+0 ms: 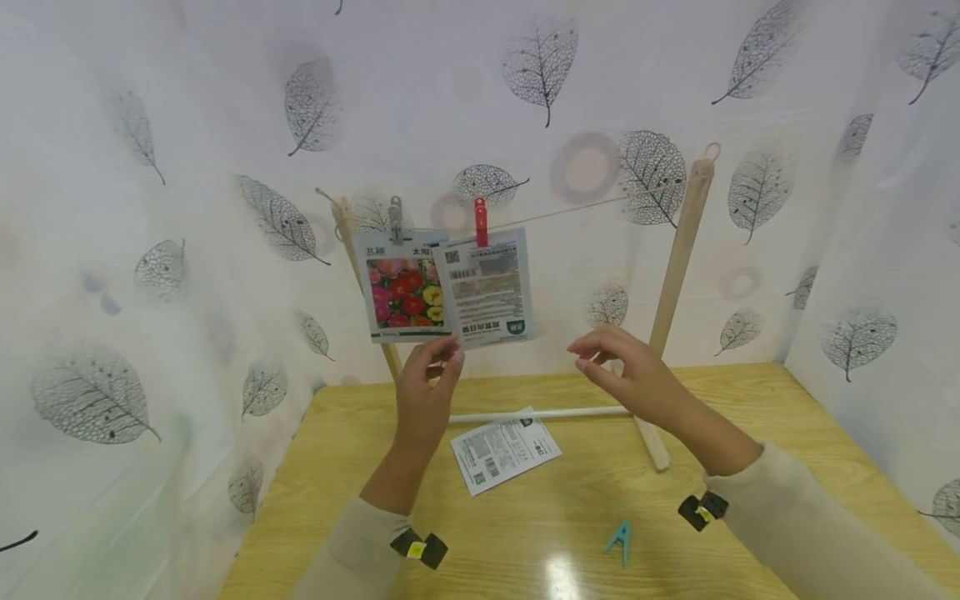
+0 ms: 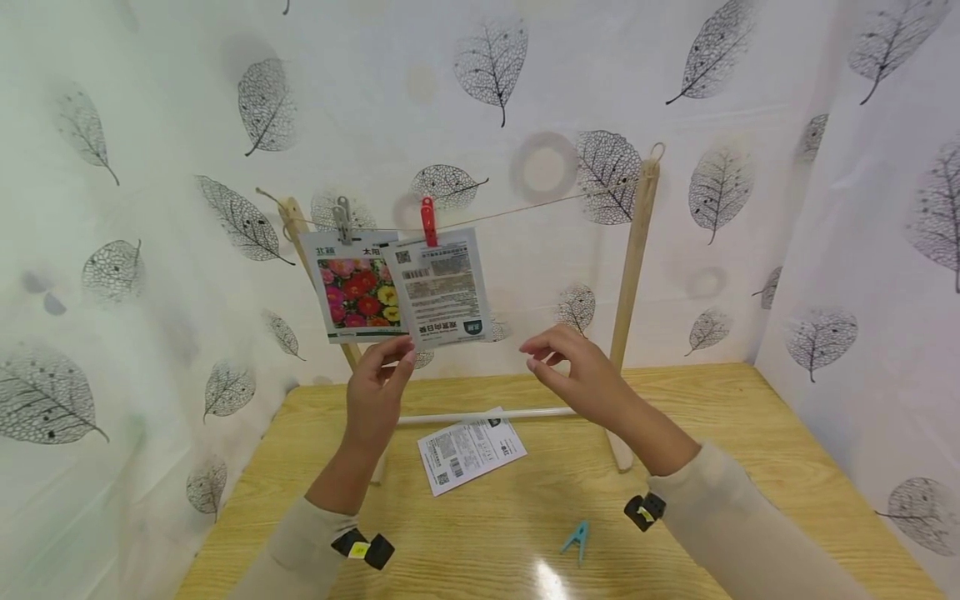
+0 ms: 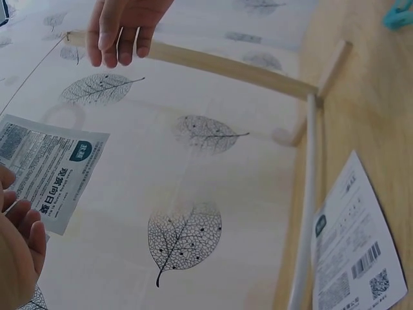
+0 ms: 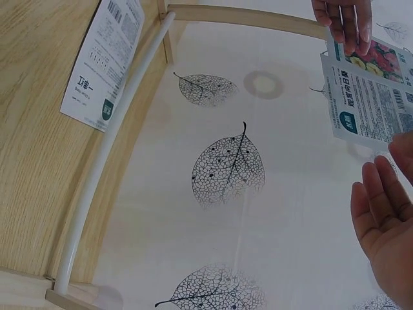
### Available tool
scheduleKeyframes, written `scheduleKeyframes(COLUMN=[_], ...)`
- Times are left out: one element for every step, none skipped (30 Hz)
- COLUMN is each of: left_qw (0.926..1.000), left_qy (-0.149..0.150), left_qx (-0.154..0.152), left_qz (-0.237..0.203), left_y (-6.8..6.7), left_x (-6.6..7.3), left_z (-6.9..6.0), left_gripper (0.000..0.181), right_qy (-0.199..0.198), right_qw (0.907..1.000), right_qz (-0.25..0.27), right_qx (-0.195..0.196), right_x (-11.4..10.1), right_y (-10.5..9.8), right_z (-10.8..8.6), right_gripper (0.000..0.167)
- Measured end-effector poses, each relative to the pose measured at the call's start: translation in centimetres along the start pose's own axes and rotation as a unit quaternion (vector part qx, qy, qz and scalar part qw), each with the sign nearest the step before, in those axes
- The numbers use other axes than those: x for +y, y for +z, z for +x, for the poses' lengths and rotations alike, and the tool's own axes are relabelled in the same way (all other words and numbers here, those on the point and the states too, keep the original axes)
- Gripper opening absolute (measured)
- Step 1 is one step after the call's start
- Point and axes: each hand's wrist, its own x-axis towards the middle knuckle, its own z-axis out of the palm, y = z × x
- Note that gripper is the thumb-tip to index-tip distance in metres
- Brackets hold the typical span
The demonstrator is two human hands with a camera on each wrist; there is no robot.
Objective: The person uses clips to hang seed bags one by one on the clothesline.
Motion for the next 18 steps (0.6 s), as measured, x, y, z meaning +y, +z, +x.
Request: scheduleKeyframes(left_qw=[1.0000, 1.0000, 1.0000, 1.0000, 1.0000, 1.0000, 1.0000, 1.0000, 1.0000, 0.9999, 0.9999, 0.9999, 0.9999, 0.9998, 0.9997, 0.9996, 0.9996, 0.9995], left_qy=[0.000, 0.000, -0.001, -0.002, -0.003, -0.004, -0.005, -0.006, -0.008, -0.009, -0.011, -0.014, -0.016, -0.021, -0.024, -0.029, -0.029, -0.032], left_qx=[0.001, 0.002, 0.002, 0.003, 0.003, 0.002, 0.002, 0.002, 0.002, 0.002, 0.001, 0.001, 0.001, 0.000, 0.000, 0.000, -0.001, -0.002], left_qz=[0.000, -0.001, -0.001, -0.001, -0.002, -0.003, -0.003, -0.003, -0.003, -0.004, -0.004, -0.003, -0.002, -0.002, -0.001, 0.000, 0.001, 0.001], left_y=[0.0, 0.0, 0.1, 0.1, 0.1, 0.1, 0.1, 0.1, 0.1, 0.1, 0.1, 0.1, 0.1, 0.1, 0.2, 0.2, 0.2, 0.2], left_x=[0.0, 0.0, 0.0, 0.0, 0.0, -0.1, -0.1, -0.1, -0.2, -0.2, -0.3, -0.3, -0.4, -0.4, -0.4, -0.3, -0.3, -0.3], left_z=[0.0, -0.1, -0.1, -0.1, -0.1, -0.1, -0.2, -0.2, -0.2, -0.3, -0.3, -0.4, -0.4, -0.5, -0.5, -0.6, -0.6, -0.7], left_gripper=[0.026, 0.026, 0.025, 0.026, 0.026, 0.026, 0.026, 0.026, 0.026, 0.026, 0.026, 0.027, 0.027, 0.027, 0.027, 0.028, 0.028, 0.028], right_qy=[-0.001, -0.002, -0.002, -0.002, 0.000, 0.002, 0.005, 0.008, 0.010, 0.013, 0.015, 0.016, 0.017, 0.017, 0.017, 0.017, 0.016, 0.016], right_qw=[1.0000, 1.0000, 1.0000, 1.0000, 1.0000, 1.0000, 1.0000, 1.0000, 0.9999, 0.9999, 0.9999, 0.9999, 0.9998, 0.9998, 0.9998, 0.9998, 0.9998, 0.9997], right_qz=[0.001, 0.001, 0.001, 0.001, 0.001, 0.001, 0.002, 0.001, 0.000, 0.001, 0.002, 0.004, 0.004, 0.005, 0.008, 0.011, 0.012, 0.013], right_qx=[0.000, 0.000, 0.000, 0.000, 0.000, 0.000, -0.001, -0.001, -0.001, -0.001, -0.002, -0.002, -0.003, -0.003, -0.005, -0.006, -0.007, -0.008], right_x=[0.0, 0.0, 0.0, -0.1, -0.1, -0.1, -0.2, -0.2, -0.2, -0.2, -0.2, -0.2, -0.2, -0.3, -0.3, -0.3, -0.3, -0.4], right_y=[0.0, 0.0, 0.0, 0.0, 0.0, 0.1, 0.1, 0.1, 0.1, 0.2, 0.2, 0.2, 0.3, 0.3, 0.3, 0.3, 0.4, 0.4], right_z=[0.0, -0.1, -0.1, -0.2, -0.3, -0.4, -0.5, -0.6, -0.7, -0.8, -0.9, -1.0, -1.1, -1.2, -1.3, -1.4, -1.5, -1.6], right_gripper=[0.027, 0.027, 0.027, 0.027, 0.027, 0.026, 0.026, 0.026, 0.026, 0.025, 0.025, 0.025, 0.025, 0.025, 0.026, 0.026, 0.026, 0.025])
